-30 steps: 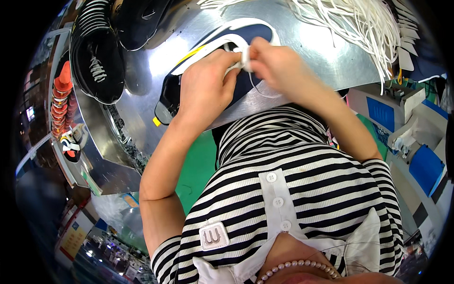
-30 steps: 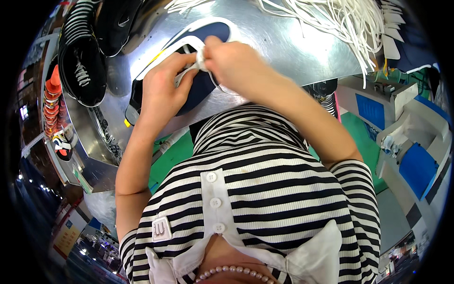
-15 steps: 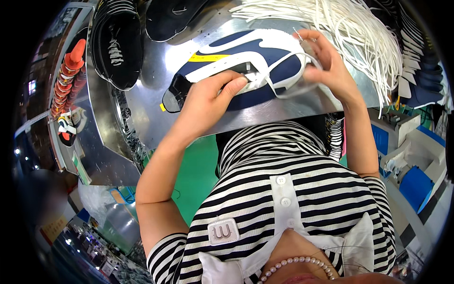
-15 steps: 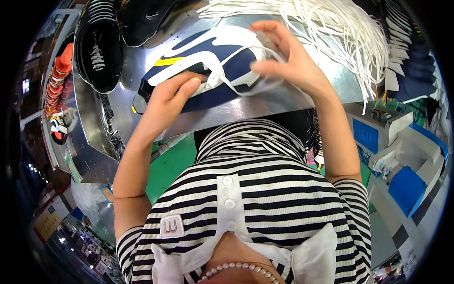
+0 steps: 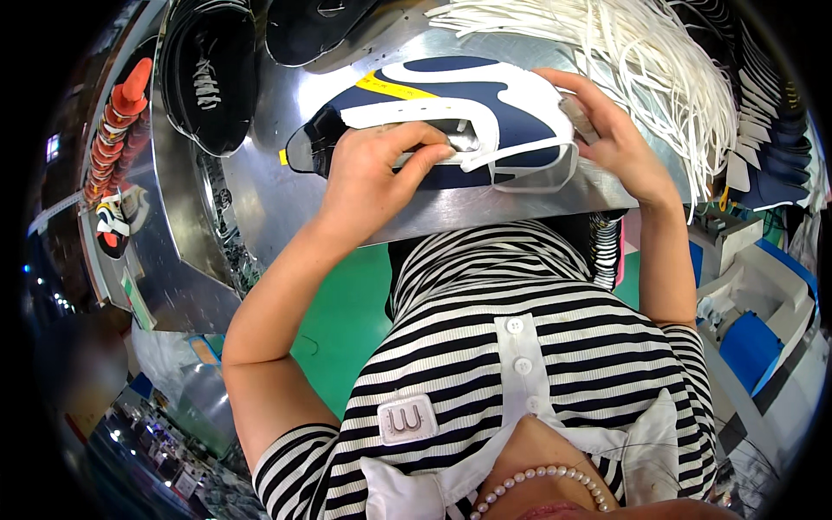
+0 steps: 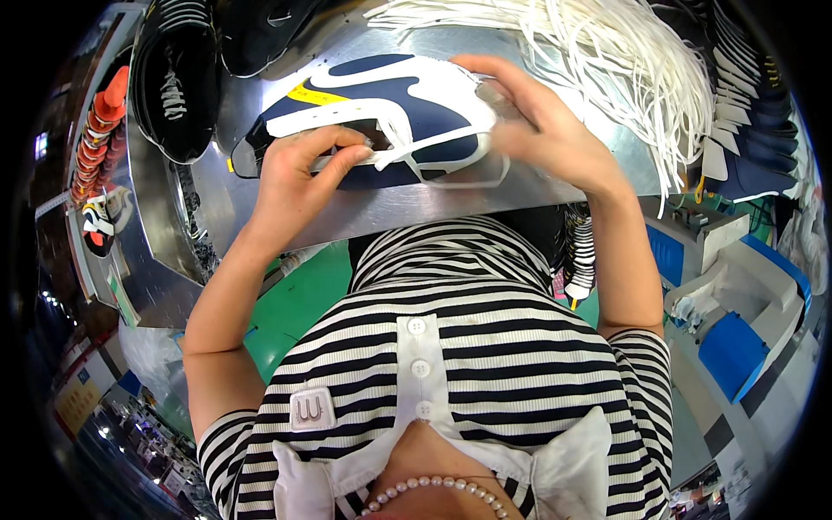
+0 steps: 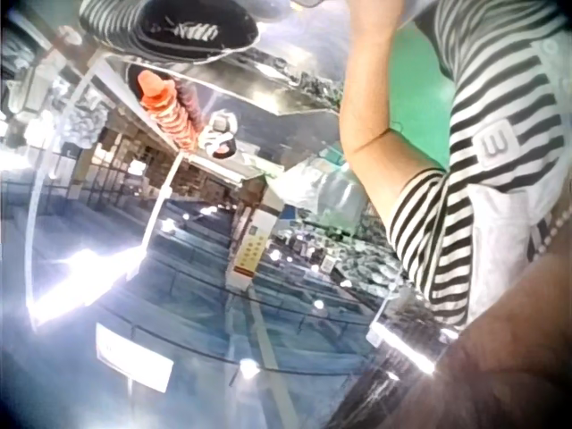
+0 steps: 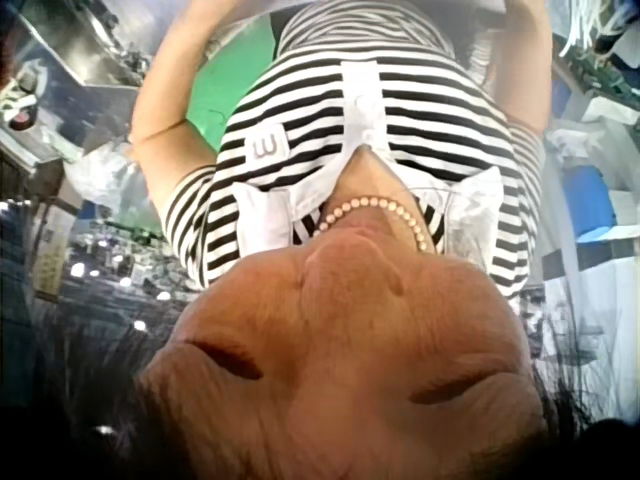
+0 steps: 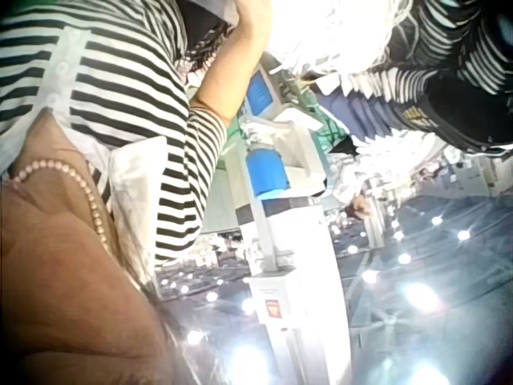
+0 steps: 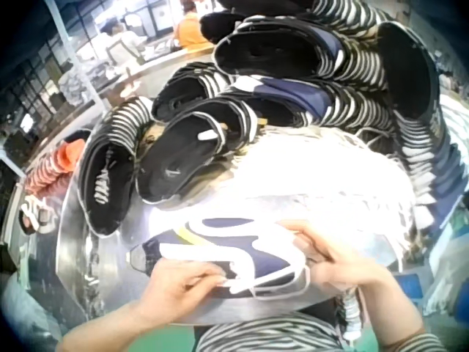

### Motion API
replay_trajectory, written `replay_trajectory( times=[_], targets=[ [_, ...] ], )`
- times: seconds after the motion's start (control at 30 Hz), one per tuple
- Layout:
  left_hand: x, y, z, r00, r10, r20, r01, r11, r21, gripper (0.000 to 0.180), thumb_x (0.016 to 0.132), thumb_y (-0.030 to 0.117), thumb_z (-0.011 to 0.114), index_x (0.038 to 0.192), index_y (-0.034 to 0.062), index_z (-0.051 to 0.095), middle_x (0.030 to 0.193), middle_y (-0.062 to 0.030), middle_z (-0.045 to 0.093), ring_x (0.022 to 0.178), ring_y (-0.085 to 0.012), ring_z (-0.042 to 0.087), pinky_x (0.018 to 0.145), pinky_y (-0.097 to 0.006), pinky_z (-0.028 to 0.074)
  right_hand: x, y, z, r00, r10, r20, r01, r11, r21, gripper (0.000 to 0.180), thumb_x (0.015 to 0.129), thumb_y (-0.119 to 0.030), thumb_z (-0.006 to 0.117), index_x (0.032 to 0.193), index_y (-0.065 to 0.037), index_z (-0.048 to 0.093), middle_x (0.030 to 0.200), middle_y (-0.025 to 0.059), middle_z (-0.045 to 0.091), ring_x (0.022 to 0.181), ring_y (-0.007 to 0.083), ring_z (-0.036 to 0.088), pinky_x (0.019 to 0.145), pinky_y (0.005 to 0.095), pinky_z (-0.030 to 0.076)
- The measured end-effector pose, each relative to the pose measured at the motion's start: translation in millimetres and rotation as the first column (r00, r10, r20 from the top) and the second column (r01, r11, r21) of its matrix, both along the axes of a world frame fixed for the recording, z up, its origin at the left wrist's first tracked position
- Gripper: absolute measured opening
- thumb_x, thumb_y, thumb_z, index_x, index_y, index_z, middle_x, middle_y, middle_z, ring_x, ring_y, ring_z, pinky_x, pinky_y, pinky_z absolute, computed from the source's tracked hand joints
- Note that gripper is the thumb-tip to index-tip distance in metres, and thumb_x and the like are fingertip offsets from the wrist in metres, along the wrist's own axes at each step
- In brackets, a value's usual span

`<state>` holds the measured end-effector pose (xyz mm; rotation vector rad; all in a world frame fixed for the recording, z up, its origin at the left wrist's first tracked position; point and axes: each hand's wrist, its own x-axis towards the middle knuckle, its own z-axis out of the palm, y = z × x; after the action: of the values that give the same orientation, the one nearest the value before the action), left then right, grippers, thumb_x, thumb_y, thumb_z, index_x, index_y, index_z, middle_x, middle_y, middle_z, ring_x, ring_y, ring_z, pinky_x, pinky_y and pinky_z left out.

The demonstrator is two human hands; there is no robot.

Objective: The person threads white shoelaces through the eyelets of a blue and white sneaker, pulling them tight and arranging them neatly. They repeat this process for a second shoe, ensuring the laces are properly aligned and secured.

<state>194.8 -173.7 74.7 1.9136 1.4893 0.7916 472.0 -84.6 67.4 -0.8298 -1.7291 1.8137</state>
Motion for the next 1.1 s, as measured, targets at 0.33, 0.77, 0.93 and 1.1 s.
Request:
replay_trajectory(
  times=[0.33, 0.77, 0.93, 1.1],
  targets=[
    [0, -1, 22, 0.914, 0.267, 0.306, 0.111, 0.561, -0.820, 0.057, 0.097, 0.048, 0.056, 0.125, -0.0014, 0.060, 0.121, -0.0080, 0.062, 0.116, -0.0160, 0.051, 0.101, -0.031, 0.038, -18, -19, -3, 0.951, -0.240, 0.196, 0.182, 0.945, 0.272, 0.055, 0.080, -0.020, 0.080, 0.128, -0.008, 0.056, 0.101, 0.0074, 0.066, 0.092, 0.0140, 0.061, 0.077, 0.0260, 0.051],
    [10, 1, -11, 0.851, 0.366, 0.376, -0.093, 0.810, -0.579, 0.018, 0.090, 0.013, 0.068, 0.101, -0.0003, 0.073, 0.093, -0.0045, 0.071, 0.084, -0.0084, 0.060, 0.078, -0.024, 0.048, -17, -35, -19, 0.928, -0.341, 0.147, 0.340, 0.940, 0.037, 0.049, 0.082, -0.026, 0.078, 0.120, -0.002, 0.059, 0.094, 0.0079, 0.067, 0.082, 0.0127, 0.062, 0.075, 0.0265, 0.050],
    [22, -9, -7, 0.836, 0.373, 0.403, -0.100, 0.825, -0.556, 0.019, 0.090, 0.015, 0.071, 0.103, 0.0010, 0.073, 0.087, -0.0014, 0.069, 0.073, -0.0074, 0.059, 0.067, -0.022, 0.047, -12, -33, -23, 0.958, -0.201, 0.205, 0.198, 0.980, 0.036, 0.046, 0.083, -0.028, 0.077, 0.116, -0.002, 0.058, 0.092, 0.0082, 0.066, 0.079, 0.0116, 0.060, 0.071, 0.0254, 0.048],
    [23, -2, -4, 0.831, 0.378, 0.409, -0.067, 0.797, -0.600, 0.016, 0.089, 0.013, 0.071, 0.098, 0.0005, 0.073, 0.084, -0.0012, 0.068, 0.071, -0.0069, 0.058, 0.064, -0.022, 0.046, -11, -33, -30, 0.953, -0.204, 0.226, 0.211, 0.977, -0.008, 0.047, 0.083, -0.028, 0.077, 0.117, -0.002, 0.058, 0.094, 0.0091, 0.066, 0.081, 0.0120, 0.060, 0.073, 0.0256, 0.048]
  ],
)
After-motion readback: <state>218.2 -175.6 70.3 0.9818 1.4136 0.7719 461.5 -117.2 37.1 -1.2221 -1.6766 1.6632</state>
